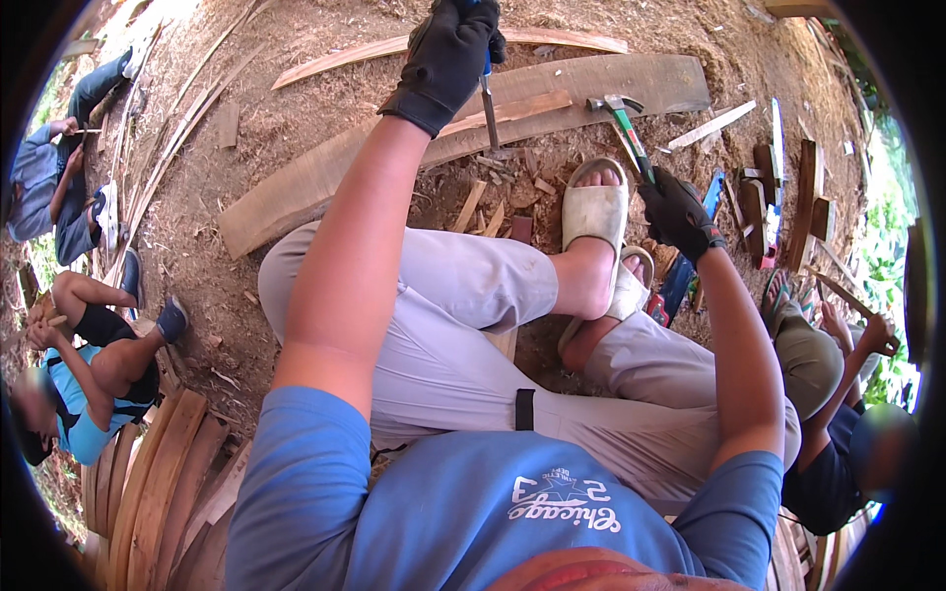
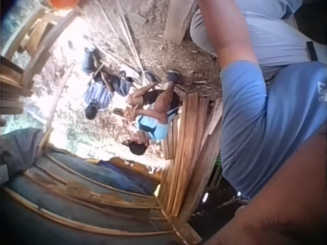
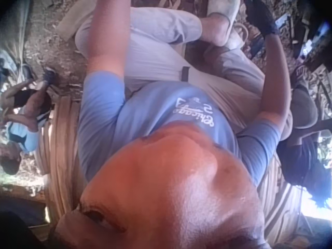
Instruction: The person sits on the ground and uses a hammer to drive nails into a wooden plank. They repeatedly position the nail and strike it with the hammer.
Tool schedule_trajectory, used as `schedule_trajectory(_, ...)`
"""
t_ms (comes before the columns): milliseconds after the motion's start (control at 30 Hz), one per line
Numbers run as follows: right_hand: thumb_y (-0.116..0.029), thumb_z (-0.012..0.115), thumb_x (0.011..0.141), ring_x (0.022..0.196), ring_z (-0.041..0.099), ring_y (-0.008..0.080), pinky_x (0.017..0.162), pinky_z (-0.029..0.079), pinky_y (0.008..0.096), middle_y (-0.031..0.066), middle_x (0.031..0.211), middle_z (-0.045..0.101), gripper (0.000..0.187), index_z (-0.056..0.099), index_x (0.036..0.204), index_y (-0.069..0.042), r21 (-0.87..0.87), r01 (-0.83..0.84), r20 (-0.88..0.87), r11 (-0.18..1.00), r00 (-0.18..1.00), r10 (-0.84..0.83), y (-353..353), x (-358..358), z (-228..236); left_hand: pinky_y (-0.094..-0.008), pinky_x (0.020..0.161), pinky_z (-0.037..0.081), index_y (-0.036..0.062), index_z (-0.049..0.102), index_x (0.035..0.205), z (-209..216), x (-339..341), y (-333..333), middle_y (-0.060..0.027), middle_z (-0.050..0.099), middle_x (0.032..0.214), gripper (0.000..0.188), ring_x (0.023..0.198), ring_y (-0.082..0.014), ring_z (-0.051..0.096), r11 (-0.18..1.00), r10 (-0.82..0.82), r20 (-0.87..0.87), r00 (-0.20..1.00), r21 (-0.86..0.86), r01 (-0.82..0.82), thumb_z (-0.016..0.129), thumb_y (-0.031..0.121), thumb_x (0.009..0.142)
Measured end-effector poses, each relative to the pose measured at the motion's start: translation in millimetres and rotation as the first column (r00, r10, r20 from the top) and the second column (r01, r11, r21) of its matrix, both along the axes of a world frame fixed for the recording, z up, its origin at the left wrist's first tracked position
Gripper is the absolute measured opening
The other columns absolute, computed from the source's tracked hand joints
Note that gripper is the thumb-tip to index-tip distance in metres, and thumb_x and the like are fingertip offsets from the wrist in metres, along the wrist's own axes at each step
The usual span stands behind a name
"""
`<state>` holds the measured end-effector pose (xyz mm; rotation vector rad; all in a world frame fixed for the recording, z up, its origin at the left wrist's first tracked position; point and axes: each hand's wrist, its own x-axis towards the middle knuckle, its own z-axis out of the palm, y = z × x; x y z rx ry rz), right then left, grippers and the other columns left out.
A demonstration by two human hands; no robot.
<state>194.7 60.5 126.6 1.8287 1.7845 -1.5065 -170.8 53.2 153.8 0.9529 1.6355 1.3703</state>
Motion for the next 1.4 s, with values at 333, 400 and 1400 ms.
schedule_trajectory(333,-0.035,0.058,0.11,0.052,0.059,0.0138,0.047,0.048,0.0331,0.0022,0.071,0.058,0.029,0.06,0.12,-0.008,0.018,-0.036,0.004,0.999,0.999,0.036,-1.8,2.5,-5.5,-0.0334,0.082,0.061,0.0079,0.063,0.118,-20.7,8.0,-9.5,-0.0051,0.078,0.108,0.022,0.084,-0.0129,0.071,0.974,-0.184,-0.225,0.957,0.092,0.208,0.07,0.025,0.105)
schedule_trajectory(400,-0.035,0.058,0.11,0.052,0.059,0.0141,0.047,0.048,0.0335,0.0023,0.071,0.058,0.029,0.06,0.12,-0.008,0.008,-0.03,0.008,1.0,1.0,0.03,-1.1,2.6,-7.0,-0.0337,0.081,0.061,0.0081,0.063,0.116,-18.8,10.3,-9.7,-0.0046,0.077,0.105,0.024,0.083,-0.0129,0.071,0.969,-0.209,-0.25,0.946,0.079,0.235,0.071,0.027,0.105)
schedule_trajectory(1400,-0.032,0.056,0.109,0.056,0.062,0.0171,0.051,0.051,0.0371,0.0071,0.077,0.061,0.032,0.057,0.12,-0.002,-0.015,-0.037,0.024,0.999,0.999,0.037,-1.1,-3.4,1.3,-0.0383,0.089,0.06,0.0104,0.069,0.118,-27.2,21.8,-17.4,-0.0041,0.074,0.104,0.027,0.097,-0.0169,0.073,0.967,-0.134,-0.386,0.913,0.152,0.206,0.078,0.021,0.095)
